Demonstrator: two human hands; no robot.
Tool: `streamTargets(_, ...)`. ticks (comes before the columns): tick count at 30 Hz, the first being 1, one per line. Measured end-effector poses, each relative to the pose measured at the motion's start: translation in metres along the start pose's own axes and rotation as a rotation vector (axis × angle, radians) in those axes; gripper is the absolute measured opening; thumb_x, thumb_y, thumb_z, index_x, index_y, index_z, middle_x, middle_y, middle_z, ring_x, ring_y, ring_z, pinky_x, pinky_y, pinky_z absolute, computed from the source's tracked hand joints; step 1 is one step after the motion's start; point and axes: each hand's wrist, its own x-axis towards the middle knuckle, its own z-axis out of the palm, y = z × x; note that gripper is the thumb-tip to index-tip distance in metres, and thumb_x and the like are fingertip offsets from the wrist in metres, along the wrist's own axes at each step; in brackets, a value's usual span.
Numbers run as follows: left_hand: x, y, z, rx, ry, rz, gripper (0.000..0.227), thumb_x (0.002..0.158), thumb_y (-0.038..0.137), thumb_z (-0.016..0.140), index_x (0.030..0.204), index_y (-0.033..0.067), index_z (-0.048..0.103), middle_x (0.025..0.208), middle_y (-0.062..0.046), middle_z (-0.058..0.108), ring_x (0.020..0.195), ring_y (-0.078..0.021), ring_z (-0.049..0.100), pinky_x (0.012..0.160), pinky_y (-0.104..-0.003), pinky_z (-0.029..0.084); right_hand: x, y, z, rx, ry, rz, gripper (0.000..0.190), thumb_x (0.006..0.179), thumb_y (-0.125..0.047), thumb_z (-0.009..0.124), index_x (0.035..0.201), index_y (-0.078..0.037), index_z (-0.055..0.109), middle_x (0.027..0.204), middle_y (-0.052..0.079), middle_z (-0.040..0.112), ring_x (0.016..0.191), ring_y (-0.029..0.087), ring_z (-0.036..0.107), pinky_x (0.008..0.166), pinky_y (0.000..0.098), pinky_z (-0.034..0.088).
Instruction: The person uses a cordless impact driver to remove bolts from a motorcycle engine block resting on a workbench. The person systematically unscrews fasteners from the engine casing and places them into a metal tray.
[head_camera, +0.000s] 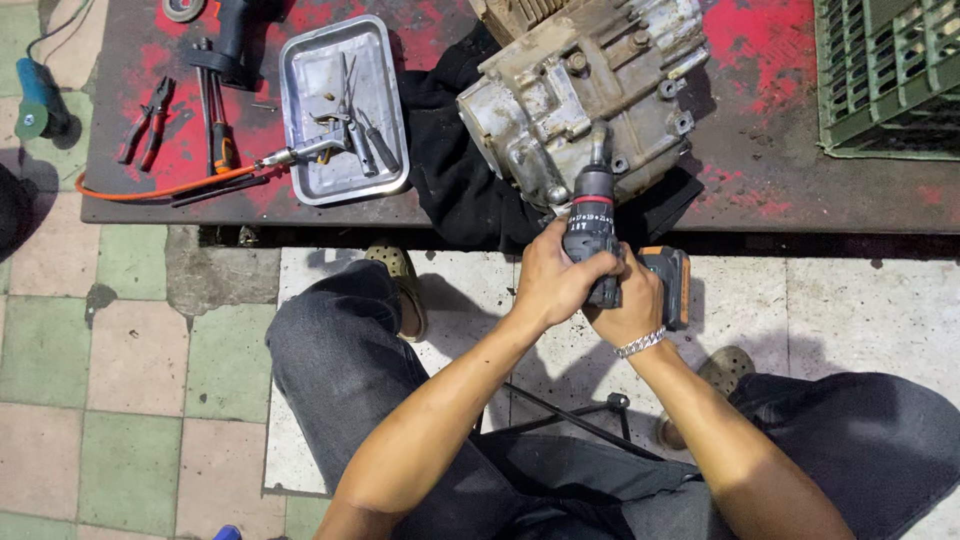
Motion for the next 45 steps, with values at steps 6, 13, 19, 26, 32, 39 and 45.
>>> streamTargets(6,0.006,0.000,0.002,-0.042,0.032,0.000,0.058,0.063,0.036,0.080,0.107,-0.0007,0.068,0.087,-0.013,0.076,0.077,-0.0220,0.074,0.077,-0.034,0.058,0.014,0.003,-0.009,-0.053,-0.045,-0.034,0.037,0.074,-0.018,0.079,0.101,-0.005,0.058,0.084,0.023,0.070,0.081,0.048,0.067,0.068,0.0538,0.053)
streamTargets(13,0.004,0.002,0.004,0.018,-0.018,-0.023,0.054,0.060,0.033,0.081,0.100,-0.0008,0.070,0.083,-0.013,0.075,0.073,-0.0221,0.072,0.073,-0.035,0.058,0.003,0.004,0.000,0.004,-0.003,0.002,0.034,0.074,-0.017,0.075,0.103,-0.007,0.059,0.083,0.023,0.070,0.082,0.047,0.068,0.069,0.0538,0.053)
streamTargets(19,0.006,-0.001,0.005,-0.058,0.017,0.006,0.051,0.064,0.033,0.080,0.102,-0.0005,0.069,0.083,-0.011,0.075,0.072,-0.0211,0.071,0.073,-0.034,0.058,0.008,0.004,-0.007,-0.072,-0.057,0.041,0.036,0.074,-0.018,0.078,0.102,-0.006,0.058,0.084,0.023,0.070,0.082,0.048,0.067,0.069,0.0547,0.053)
streamTargets(26,-0.011,-0.006,0.008,-0.064,0.020,-0.025,0.052,0.063,0.028,0.079,0.105,-0.0001,0.068,0.086,-0.010,0.074,0.075,-0.0194,0.071,0.073,-0.032,0.057,-0.009,-0.001,-0.007,-0.021,-0.105,0.085,0.043,0.072,-0.017,0.077,0.108,-0.003,0.059,0.082,0.024,0.071,0.082,0.048,0.068,0.072,0.0536,0.054)
streamTargets(32,-0.012,-0.008,0.001,-0.054,-0.051,-0.080,0.050,0.062,0.027,0.080,0.102,-0.0010,0.069,0.085,-0.012,0.075,0.074,-0.0199,0.071,0.072,-0.032,0.057,-0.018,0.003,-0.003,-0.028,-0.082,0.118,0.055,0.067,-0.014,0.077,0.115,0.002,0.056,0.083,0.027,0.070,0.083,0.049,0.068,0.072,0.0536,0.054)
streamTargets(39,-0.005,-0.006,0.007,-0.024,-0.058,-0.095,0.052,0.061,0.030,0.081,0.102,-0.0006,0.070,0.085,-0.012,0.075,0.074,-0.0211,0.071,0.073,-0.032,0.057,-0.014,0.007,-0.002,-0.019,-0.054,0.107,0.037,0.076,-0.014,0.074,0.108,-0.002,0.061,0.088,0.024,0.072,0.086,0.048,0.069,0.074,0.0534,0.054)
streamTargets(45,-0.018,-0.014,0.002,-0.083,0.018,-0.010,0.056,0.061,0.028,0.081,0.108,-0.0004,0.069,0.087,-0.011,0.075,0.078,-0.0194,0.071,0.076,-0.032,0.057,-0.020,0.007,-0.002,-0.037,-0.071,0.016,0.056,0.071,-0.012,0.073,0.123,0.000,0.056,0.086,0.028,0.069,0.083,0.050,0.067,0.073,0.0555,0.053)
